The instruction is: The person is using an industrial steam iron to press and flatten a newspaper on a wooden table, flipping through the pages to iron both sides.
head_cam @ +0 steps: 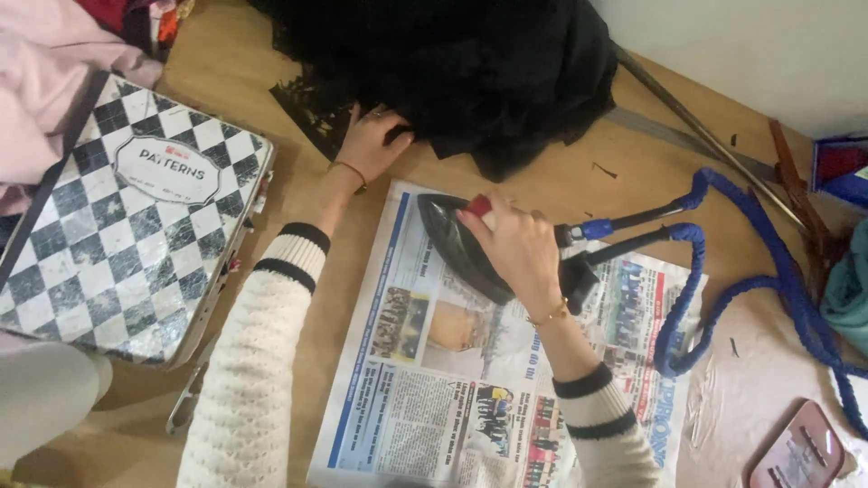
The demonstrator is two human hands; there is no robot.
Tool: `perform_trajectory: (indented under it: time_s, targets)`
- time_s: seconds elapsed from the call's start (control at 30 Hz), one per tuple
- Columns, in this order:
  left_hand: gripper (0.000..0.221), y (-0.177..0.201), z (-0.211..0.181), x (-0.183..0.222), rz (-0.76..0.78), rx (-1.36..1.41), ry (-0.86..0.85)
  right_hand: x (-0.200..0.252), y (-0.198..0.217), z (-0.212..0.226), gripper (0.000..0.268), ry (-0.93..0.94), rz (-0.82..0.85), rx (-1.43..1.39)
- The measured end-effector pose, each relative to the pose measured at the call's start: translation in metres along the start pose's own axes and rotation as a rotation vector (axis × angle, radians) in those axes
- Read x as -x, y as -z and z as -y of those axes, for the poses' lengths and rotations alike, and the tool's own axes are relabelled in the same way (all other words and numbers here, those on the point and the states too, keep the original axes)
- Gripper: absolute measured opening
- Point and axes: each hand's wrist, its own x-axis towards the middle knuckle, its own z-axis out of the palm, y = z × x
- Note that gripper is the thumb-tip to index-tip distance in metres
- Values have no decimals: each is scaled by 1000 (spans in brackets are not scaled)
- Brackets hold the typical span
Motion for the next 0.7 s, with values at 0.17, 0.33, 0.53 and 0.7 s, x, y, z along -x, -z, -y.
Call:
perform_trajectory:
  time_s: [0.17, 0.33, 0.53, 0.7]
  targets:
    - [50, -25, 20, 8, -30, -341, -91, -5, 9, 25, 49, 221, 152, -158]
    - [52, -15, -19, 46, 20, -430, -113, 43, 29, 41, 51, 362, 175, -157]
    - [62, -47, -51, 90, -6, -489, -343, 125, 13, 17, 52, 371, 174, -108]
    - [75, -53, -43, 125, -118, -486, -347, 143, 13, -13, 55, 39, 248, -128]
